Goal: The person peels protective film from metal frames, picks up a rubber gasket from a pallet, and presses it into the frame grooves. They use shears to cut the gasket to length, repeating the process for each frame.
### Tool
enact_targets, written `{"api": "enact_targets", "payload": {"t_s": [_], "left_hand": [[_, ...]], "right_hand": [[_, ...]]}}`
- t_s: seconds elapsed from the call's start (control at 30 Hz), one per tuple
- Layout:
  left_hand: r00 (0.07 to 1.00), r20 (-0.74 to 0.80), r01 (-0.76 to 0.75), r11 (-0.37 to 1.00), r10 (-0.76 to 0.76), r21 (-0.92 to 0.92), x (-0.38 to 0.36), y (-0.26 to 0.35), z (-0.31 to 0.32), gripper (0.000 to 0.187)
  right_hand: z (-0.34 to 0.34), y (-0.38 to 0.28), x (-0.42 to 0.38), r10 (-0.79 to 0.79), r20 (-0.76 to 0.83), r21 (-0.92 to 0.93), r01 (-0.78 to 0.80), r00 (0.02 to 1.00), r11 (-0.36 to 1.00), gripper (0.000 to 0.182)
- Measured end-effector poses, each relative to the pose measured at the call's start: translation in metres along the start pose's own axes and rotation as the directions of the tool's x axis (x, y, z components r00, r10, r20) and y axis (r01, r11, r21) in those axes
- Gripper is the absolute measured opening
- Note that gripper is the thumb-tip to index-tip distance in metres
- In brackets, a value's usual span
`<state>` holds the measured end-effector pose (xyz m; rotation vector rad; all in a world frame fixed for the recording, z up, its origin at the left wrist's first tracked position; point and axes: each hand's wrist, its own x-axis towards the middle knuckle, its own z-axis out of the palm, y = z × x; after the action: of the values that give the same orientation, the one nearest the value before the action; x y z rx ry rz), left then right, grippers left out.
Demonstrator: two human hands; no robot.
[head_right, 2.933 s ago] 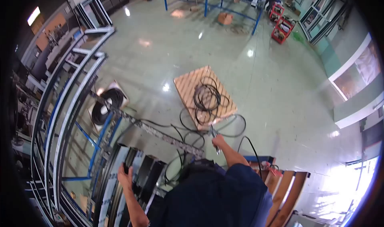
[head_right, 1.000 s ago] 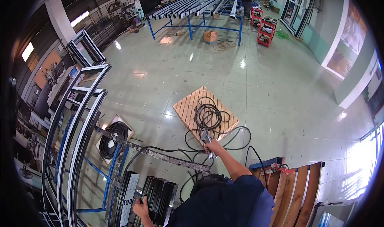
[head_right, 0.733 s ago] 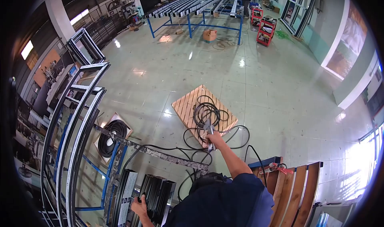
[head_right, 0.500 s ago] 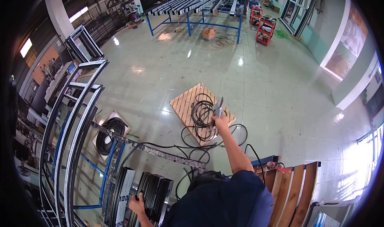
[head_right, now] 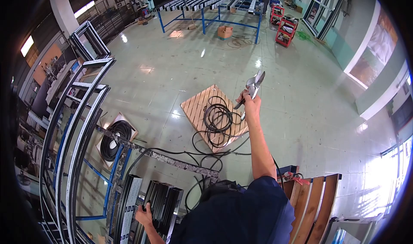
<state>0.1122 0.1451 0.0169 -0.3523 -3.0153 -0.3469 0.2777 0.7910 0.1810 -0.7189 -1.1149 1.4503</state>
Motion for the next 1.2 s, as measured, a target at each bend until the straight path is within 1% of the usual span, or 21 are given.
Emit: {"api": "enact_targets", "payload": {"t_s": [0.03,0.13,0.27,0.33,0.4,0.47,0.5,0.53,0.63,0.67,0.7,0.73,0.77,0.8,0.83,0.9,0.93,0.97,1.03,1.1,1.2], "left_hand": [[1.000,-0.005,-0.005,1.000,0.005,-0.004,-0.001,0.001,-0.002,0.060],[1.000,0.014,-0.007,1.000,0.007,-0.005,-0.001,-0.002,0.001,0.060],[1.000,0.014,-0.005,1.000,0.006,-0.021,-0.001,-0.006,0.003,0.063],[1.000,0.019,-0.002,1.000,0.002,-0.025,0.000,-0.006,0.004,0.063],[1.000,-0.010,-0.020,0.999,0.019,-0.042,0.003,-0.005,0.009,0.062],[1.000,-0.010,-0.028,0.999,0.028,-0.037,-0.003,-0.010,0.004,0.061],[1.000,-0.010,-0.025,0.999,0.024,-0.036,-0.004,-0.008,0.003,0.061],[1.000,-0.017,-0.017,0.999,0.016,-0.038,-0.001,-0.003,0.003,0.060],[0.999,-0.017,-0.040,0.997,0.039,-0.068,0.001,-0.001,0.000,0.061],[0.993,0.111,0.037,0.998,-0.032,-0.045,0.005,0.004,-0.005,0.063],[0.986,0.146,0.090,0.996,-0.085,-0.027,0.008,0.021,-0.021,0.066],[0.977,0.184,0.118,0.993,-0.112,-0.020,0.008,0.011,-0.014,0.066],[0.987,0.148,0.062,0.997,-0.055,-0.042,0.008,0.014,-0.023,0.065],[0.984,0.170,0.072,0.994,-0.058,-0.079,0.008,0.010,-0.026,0.062],[0.992,0.126,0.050,0.984,-0.028,-0.173,0.009,0.002,-0.019,0.063],[0.988,0.153,0.068,0.918,-0.008,-0.391,0.014,-0.008,-0.020,0.065],[0.995,0.103,0.064,0.877,-0.016,-0.476,0.019,-0.007,-0.027,0.055],[0.997,-0.072,-0.062,0.900,0.034,-0.431,0.027,-0.010,-0.027,0.042],[0.921,-0.369,-0.222,0.944,0.122,-0.245,0.047,-0.019,-0.031,0.031],[0.903,-0.427,-0.135,0.975,0.047,-0.179,0.068,-0.023,-0.039,0.028],[0.918,-0.394,-0.122,0.978,0.048,-0.167,0.106,-0.044,-0.025,0.032]], "right_hand": [[0.003,-0.003,-0.002,0.000,-0.002,0.006,0.000,1.000,1.000,0.019],[0.014,-0.013,-0.010,-0.002,0.057,-0.014,0.003,0.998,1.000,0.037],[0.044,-0.041,-0.022,-0.194,0.083,0.021,0.193,0.977,0.981,0.043],[0.071,-0.060,-0.026,-0.358,-0.022,0.098,0.359,0.933,0.928,0.026],[0.092,-0.063,-0.011,-0.466,-0.147,0.193,0.487,0.873,0.852,0.019],[0.080,-0.050,0.015,-0.323,0.027,-0.070,0.325,0.946,0.943,0.020],[0.078,-0.043,0.024,-0.237,0.105,-0.204,0.254,0.966,0.945,0.021],[0.084,-0.037,0.021,-0.099,0.153,-0.119,0.117,0.983,0.986,0.014],[0.080,0.034,0.001,-0.046,0.321,-0.438,0.192,0.946,0.879,0.015],[0.082,0.046,-0.016,0.081,0.376,-0.469,0.114,0.923,0.876,0.015],[0.083,0.058,-0.035,0.227,0.433,-0.512,0.031,0.873,0.858,0.014],[0.084,0.078,-0.055,0.340,0.465,-0.495,-0.078,0.818,0.865,0.015],[0.082,0.099,-0.075,0.454,0.488,-0.492,-0.194,0.746,0.848,0.015],[0.072,0.129,-0.091,0.527,0.520,-0.500,-0.260,0.672,0.826,0.016],[0.068,0.155,-0.104,0.570,0.542,-0.501,-0.307,0.618,0.809,0.016],[0.063,0.177,-0.147,0.657,0.542,-0.545,-0.376,0.523,0.749,0.017],[0.059,0.180,-0.160,0.683,0.531,-0.555,-0.403,0.502,0.728,0.018],[0.058,0.182,-0.174,0.706,0.539,-0.601,-0.378,0.459,0.704,0.017],[0.055,0.179,-0.199,0.745,0.489,-0.685,-0.330,0.453,0.650,0.015],[0.054,0.171,-0.217,0.749,0.505,-0.746,-0.220,0.429,0.628,0.012],[0.054,0.160,-0.238,0.716,0.517,-0.691,-0.265,0.469,0.673,0.012]]}}
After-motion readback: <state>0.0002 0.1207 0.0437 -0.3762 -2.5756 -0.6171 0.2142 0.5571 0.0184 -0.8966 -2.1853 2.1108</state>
